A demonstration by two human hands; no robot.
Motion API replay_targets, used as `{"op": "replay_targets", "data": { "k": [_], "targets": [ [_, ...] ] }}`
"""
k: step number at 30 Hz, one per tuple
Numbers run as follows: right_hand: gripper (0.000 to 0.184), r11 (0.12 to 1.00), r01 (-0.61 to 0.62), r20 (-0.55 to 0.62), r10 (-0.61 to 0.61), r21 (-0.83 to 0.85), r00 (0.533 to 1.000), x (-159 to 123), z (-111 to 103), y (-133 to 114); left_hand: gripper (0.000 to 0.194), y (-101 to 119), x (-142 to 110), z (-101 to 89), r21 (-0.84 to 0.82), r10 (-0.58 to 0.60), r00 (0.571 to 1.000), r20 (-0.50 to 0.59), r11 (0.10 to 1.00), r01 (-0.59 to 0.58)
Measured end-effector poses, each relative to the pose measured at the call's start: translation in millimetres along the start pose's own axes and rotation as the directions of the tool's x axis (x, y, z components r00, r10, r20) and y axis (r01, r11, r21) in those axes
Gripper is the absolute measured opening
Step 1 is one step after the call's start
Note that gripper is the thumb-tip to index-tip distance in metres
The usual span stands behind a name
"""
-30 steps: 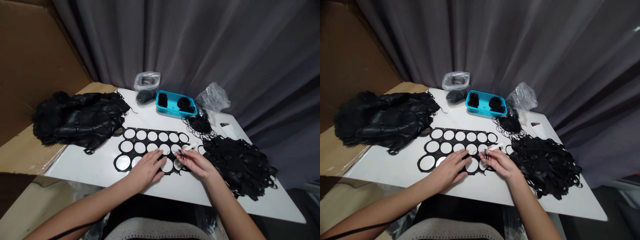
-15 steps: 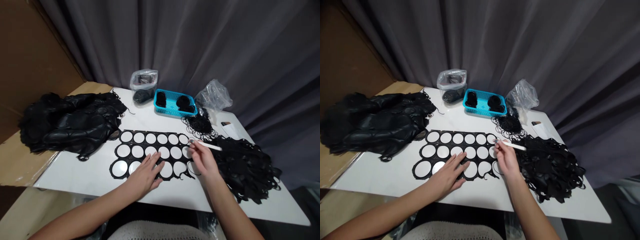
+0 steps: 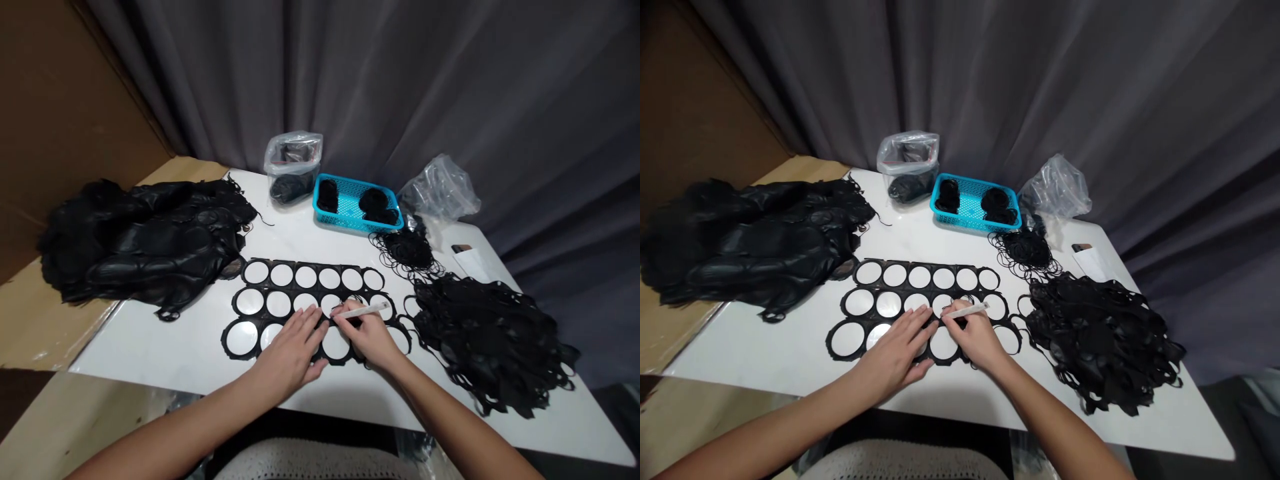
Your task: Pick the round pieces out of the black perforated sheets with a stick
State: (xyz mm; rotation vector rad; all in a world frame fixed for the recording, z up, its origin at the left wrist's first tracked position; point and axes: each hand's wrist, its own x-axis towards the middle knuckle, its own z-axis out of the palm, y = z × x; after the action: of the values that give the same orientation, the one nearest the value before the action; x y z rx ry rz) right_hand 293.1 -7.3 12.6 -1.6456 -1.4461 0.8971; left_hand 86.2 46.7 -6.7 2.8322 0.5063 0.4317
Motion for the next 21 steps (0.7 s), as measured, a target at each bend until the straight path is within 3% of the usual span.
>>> {"op": "replay_targets", "data": {
  "k": [5, 8, 12, 14, 16, 17, 19, 21],
  "targets": [
    [0.015, 0.995, 0.075, -0.008, -0.076, -0.072, 0.997, 0.6, -0.3, 3.7, 0.061, 0.1, 0.5, 0.0, -0.003, 0.002, 1.000, 0.004, 1.000, -0.002],
    [0.013, 0.953, 0.209, 0.012, -0.212, -0.217, 0.977, -4.3, 2.9, 0.3, 0.059, -0.3, 0.3, -0.3, -0.022, -0.001, 1.000, -0.003, 1.000, 0.001],
    [0.015, 0.727, 0.426, 0.192, -0.386, -0.539, 0.902, -9.3, 6.5, -3.9, 0.057, -1.6, 0.8, 0.7, -0.053, -0.008, 1.000, -0.008, 0.999, 0.007],
    [0.018, 0.629, 0.442, 0.211, -0.409, -0.640, 0.888, -1.7, -2.5, 0.5, 0.057, -2.3, 1.0, 2.0, -0.059, -0.010, 1.000, -0.005, 0.998, 0.010],
    [0.019, 0.621, 0.327, 0.068, -0.402, -0.712, 0.913, 14.2, -23.4, 11.1, 0.056, -2.5, 0.3, 2.9, -0.062, -0.009, 1.000, -0.001, 0.998, 0.009],
    [0.019, 0.648, 0.196, -0.075, -0.367, -0.736, 0.927, 23.9, -37.2, 17.9, 0.056, -2.5, -0.6, 3.0, -0.063, -0.009, 1.000, 0.002, 0.998, 0.009],
    [0.018, 0.695, -0.047, -0.328, -0.276, -0.717, 0.904, 43.0, -65.6, 31.0, 0.058, -2.1, -2.8, 1.6, -0.065, -0.006, 1.000, 0.000, 0.998, 0.006],
    [0.017, 0.787, -0.170, -0.466, -0.163, -0.593, 0.870, 57.0, -86.0, 39.6, 0.060, -1.8, -3.7, -2.3, -0.067, 0.004, 1.000, 0.005, 0.998, -0.004]
  ]
}}
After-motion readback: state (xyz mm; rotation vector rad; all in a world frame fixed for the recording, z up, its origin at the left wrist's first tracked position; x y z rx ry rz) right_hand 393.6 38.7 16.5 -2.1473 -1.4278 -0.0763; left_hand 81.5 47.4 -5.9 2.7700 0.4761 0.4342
